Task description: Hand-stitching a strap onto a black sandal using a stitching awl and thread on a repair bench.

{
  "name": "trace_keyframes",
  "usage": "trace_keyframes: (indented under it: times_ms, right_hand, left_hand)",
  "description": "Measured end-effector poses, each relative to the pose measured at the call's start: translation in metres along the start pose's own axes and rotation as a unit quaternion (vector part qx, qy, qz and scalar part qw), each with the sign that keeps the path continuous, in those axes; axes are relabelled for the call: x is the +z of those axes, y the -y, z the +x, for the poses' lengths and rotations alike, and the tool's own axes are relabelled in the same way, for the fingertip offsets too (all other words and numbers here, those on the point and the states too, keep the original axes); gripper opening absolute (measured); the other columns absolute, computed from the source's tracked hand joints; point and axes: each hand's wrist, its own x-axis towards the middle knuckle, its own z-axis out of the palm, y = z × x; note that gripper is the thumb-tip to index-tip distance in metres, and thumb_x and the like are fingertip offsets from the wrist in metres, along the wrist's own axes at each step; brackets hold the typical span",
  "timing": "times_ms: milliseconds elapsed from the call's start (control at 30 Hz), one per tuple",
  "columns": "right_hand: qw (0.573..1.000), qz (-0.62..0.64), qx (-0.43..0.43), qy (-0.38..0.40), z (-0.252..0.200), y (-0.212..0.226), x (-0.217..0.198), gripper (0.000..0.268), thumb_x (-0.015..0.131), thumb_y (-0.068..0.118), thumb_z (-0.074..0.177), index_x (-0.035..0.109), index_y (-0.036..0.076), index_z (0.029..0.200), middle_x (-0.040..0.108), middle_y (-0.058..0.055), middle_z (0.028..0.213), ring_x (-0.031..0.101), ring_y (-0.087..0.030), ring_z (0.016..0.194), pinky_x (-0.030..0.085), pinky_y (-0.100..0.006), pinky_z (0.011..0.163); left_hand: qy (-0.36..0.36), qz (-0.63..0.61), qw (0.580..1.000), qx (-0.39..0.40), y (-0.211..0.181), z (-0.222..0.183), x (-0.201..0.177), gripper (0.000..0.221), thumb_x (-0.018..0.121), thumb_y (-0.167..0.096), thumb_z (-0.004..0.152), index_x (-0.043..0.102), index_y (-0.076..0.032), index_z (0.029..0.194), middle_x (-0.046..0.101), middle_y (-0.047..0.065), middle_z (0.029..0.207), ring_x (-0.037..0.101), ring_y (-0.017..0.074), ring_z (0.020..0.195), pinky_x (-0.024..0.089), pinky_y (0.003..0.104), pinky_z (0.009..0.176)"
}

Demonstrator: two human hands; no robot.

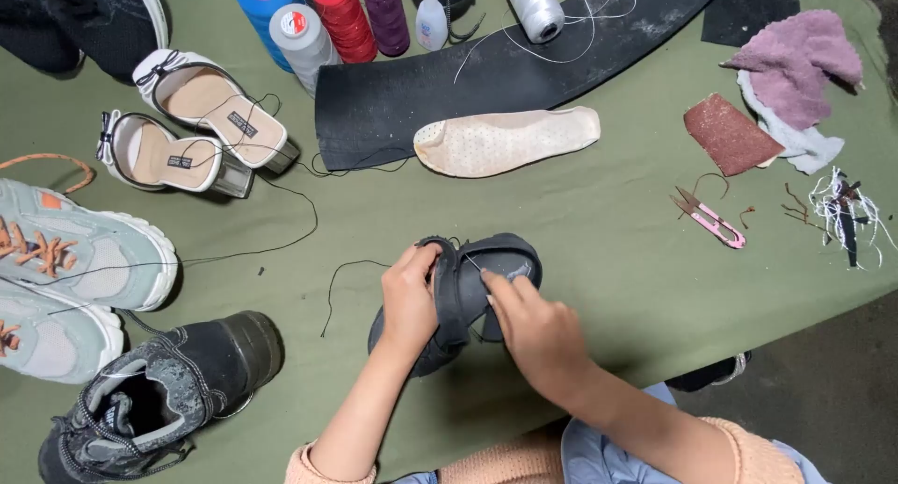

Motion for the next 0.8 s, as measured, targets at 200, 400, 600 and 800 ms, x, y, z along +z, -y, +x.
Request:
trace_keyframes:
  times_ms: [200,400,600,800]
  right_hand:
    - [1.000,-0.012,0.007,-0.026,0.001,0.010,0.008,0.025,0.050,0.033,0.104,0.065,0.035,0.124,0.054,0.003,0.071,0.064,-0.024,0.041,0.060,-0.040,0.046]
    - [0.911,0.302,0.182,0.215,0.036,0.001,-0.035,0.027,0.060,0.032,0.098,0.068,0.036,0.124,0.079,-0.010,0.096,0.073,-0.041,0.098,0.057,-0.049,0.088]
    - [0.992,0.021,-0.063,-0.106,0.000,-0.009,-0.003,0.024,0.061,0.026,0.104,0.072,0.029,0.124,0.048,0.004,0.078,0.040,-0.020,0.042,0.029,-0.033,0.031]
    - [0.993,-0.017,-0.062,-0.100,-0.003,-0.005,-0.006,0.028,0.064,0.026,0.103,0.070,0.032,0.129,0.042,0.006,0.074,0.045,-0.011,0.043,0.029,-0.029,0.034]
  left_hand:
    - [-0.006,0.036,0.999,-0.007,-0.018,0.004,-0.005,0.018,0.062,-0.005,0.099,0.074,0.002,0.109,0.075,0.023,0.108,0.072,0.0418,0.101,0.063,0.047,0.083]
    - [-0.002,0.062,0.998,-0.009,-0.029,0.008,-0.009,0.017,0.063,-0.002,0.098,0.074,0.004,0.110,0.074,0.024,0.107,0.073,0.0414,0.101,0.063,0.046,0.081]
    - [-0.007,-0.024,0.998,0.056,-0.045,0.013,-0.022,0.017,0.056,0.007,0.093,0.070,-0.003,0.093,0.073,0.005,0.093,0.070,0.0184,0.079,0.054,0.026,0.070]
    - [0.021,-0.012,1.000,-0.006,-0.060,0.020,-0.029,0.026,0.059,0.004,0.084,0.075,-0.011,0.098,0.076,0.002,0.094,0.072,0.0184,0.082,0.056,0.028,0.071]
